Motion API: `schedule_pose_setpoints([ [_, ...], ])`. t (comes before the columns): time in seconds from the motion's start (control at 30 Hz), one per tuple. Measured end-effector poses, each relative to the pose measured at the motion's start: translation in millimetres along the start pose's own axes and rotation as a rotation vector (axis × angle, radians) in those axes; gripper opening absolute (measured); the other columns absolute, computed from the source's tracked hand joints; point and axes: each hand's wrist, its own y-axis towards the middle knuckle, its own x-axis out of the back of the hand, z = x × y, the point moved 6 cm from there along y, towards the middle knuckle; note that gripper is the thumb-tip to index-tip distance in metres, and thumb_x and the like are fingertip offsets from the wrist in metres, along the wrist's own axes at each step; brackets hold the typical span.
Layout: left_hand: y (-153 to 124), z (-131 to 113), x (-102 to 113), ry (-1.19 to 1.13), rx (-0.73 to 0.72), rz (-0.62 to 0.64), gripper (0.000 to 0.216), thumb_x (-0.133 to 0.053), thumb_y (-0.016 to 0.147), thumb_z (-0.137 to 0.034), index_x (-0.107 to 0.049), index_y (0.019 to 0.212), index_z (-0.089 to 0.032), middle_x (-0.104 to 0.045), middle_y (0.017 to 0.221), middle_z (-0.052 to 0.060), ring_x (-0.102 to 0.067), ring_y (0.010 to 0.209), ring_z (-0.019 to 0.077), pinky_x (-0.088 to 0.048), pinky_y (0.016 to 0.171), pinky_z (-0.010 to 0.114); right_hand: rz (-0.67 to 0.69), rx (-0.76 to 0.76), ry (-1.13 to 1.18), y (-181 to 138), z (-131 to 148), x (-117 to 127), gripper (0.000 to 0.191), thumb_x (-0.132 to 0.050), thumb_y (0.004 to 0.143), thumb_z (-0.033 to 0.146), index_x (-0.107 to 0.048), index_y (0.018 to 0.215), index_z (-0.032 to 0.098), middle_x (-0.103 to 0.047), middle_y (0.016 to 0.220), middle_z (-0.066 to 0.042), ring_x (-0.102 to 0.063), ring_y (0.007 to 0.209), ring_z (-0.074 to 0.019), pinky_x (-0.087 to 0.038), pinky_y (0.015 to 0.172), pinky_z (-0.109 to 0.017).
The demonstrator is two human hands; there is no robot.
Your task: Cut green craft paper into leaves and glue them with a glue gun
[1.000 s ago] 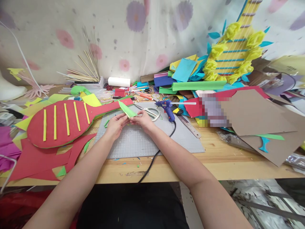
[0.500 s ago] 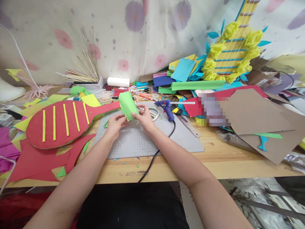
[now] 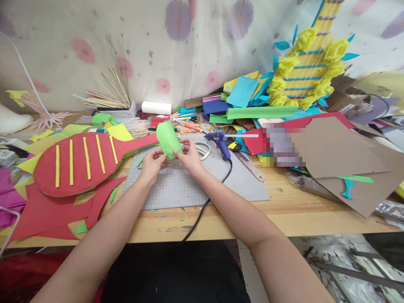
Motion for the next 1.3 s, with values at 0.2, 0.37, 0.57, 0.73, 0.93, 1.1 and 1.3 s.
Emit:
schedule_pose_setpoints([
  [0.2, 0, -2, 0, -0.006, -0.024, 0.014, 0.018, -0.068, 0.058, -0.020, -0.056, 0.070, -0.016, -0.057, 0.060, -0.002, -0.054, 0.054, 0.0098, -0.046, 0.054, 0.023, -0.001, 0.004, -0.032, -4, 7, -3, 0.051, -0.073, 0.058, 0.038, -0.037, 0.092, 0.027, -0.046, 0.063, 0.008, -0.053, 0.058, -0.0120, -0.052, 0.064, -0.031],
  [0.37, 0, -2, 0, -0.041, -0.020, 0.029, 0.024, -0.073, 0.056, -0.022, -0.056, 0.071, -0.015, -0.059, 0.060, -0.002, -0.054, 0.054, 0.0097, -0.046, 0.059, 0.025, 0.009, -0.005, 0.000, -4, 9, -4, 0.055, -0.075, 0.055, 0.040, -0.036, 0.091, 0.027, -0.046, 0.063, 0.009, -0.053, 0.059, -0.0120, -0.053, 0.065, -0.032],
  [0.57, -2, -2, -3, -0.095, 0.009, 0.084, 0.029, -0.076, 0.053, -0.022, -0.063, 0.077, -0.013, -0.063, 0.063, 0.000, -0.057, 0.059, 0.0113, -0.047, 0.063, 0.026, 0.019, 0.009, 0.051, -3, 8, -3, 0.056, -0.076, 0.054, 0.042, -0.037, 0.091, 0.027, -0.048, 0.063, 0.009, -0.054, 0.060, -0.0113, -0.053, 0.064, -0.030],
  [0.73, -1, -1, -1, -0.089, 0.007, 0.078, 0.025, -0.077, 0.052, -0.023, -0.065, 0.073, -0.014, -0.064, 0.064, 0.001, -0.056, 0.058, 0.0103, -0.045, 0.063, 0.025, 0.003, 0.007, 0.038, -2, 6, 0, 0.056, -0.075, 0.054, 0.041, -0.037, 0.092, 0.026, -0.048, 0.064, 0.009, -0.054, 0.059, -0.0110, -0.052, 0.064, -0.030],
  [0.93, 1, 1, 1, -0.098, 0.022, 0.049, 0.024, -0.077, 0.052, -0.023, -0.067, 0.073, -0.014, -0.067, 0.068, 0.002, -0.058, 0.061, 0.0116, -0.046, 0.067, 0.027, 0.030, -0.041, -0.081, 0, -6, -1, 0.056, -0.075, 0.054, 0.034, -0.038, 0.096, 0.026, -0.058, 0.080, 0.004, -0.058, 0.068, -0.0133, -0.050, 0.067, -0.031],
  [1.1, -1, 0, -1, -0.074, 0.023, 0.050, 0.022, -0.075, 0.052, -0.022, -0.068, 0.072, -0.015, -0.067, 0.067, 0.001, -0.057, 0.059, 0.0112, -0.046, 0.066, 0.026, -0.015, -0.003, -0.103, 2, -7, 1, 0.049, -0.070, 0.059, 0.033, -0.037, 0.095, 0.025, -0.057, 0.070, 0.006, -0.056, 0.060, -0.0130, -0.049, 0.065, -0.030],
  [1.3, 1, 0, 1, -0.037, 0.030, 0.007, 0.019, -0.073, 0.052, -0.022, -0.068, 0.069, -0.015, -0.066, 0.063, 0.001, -0.056, 0.057, 0.0113, -0.046, 0.063, 0.026, 0.004, 0.014, -0.075, -1, 0, -2, 0.051, -0.072, 0.058, 0.035, -0.037, 0.093, 0.026, -0.054, 0.066, 0.008, -0.057, 0.060, -0.0136, -0.049, 0.063, -0.030],
])
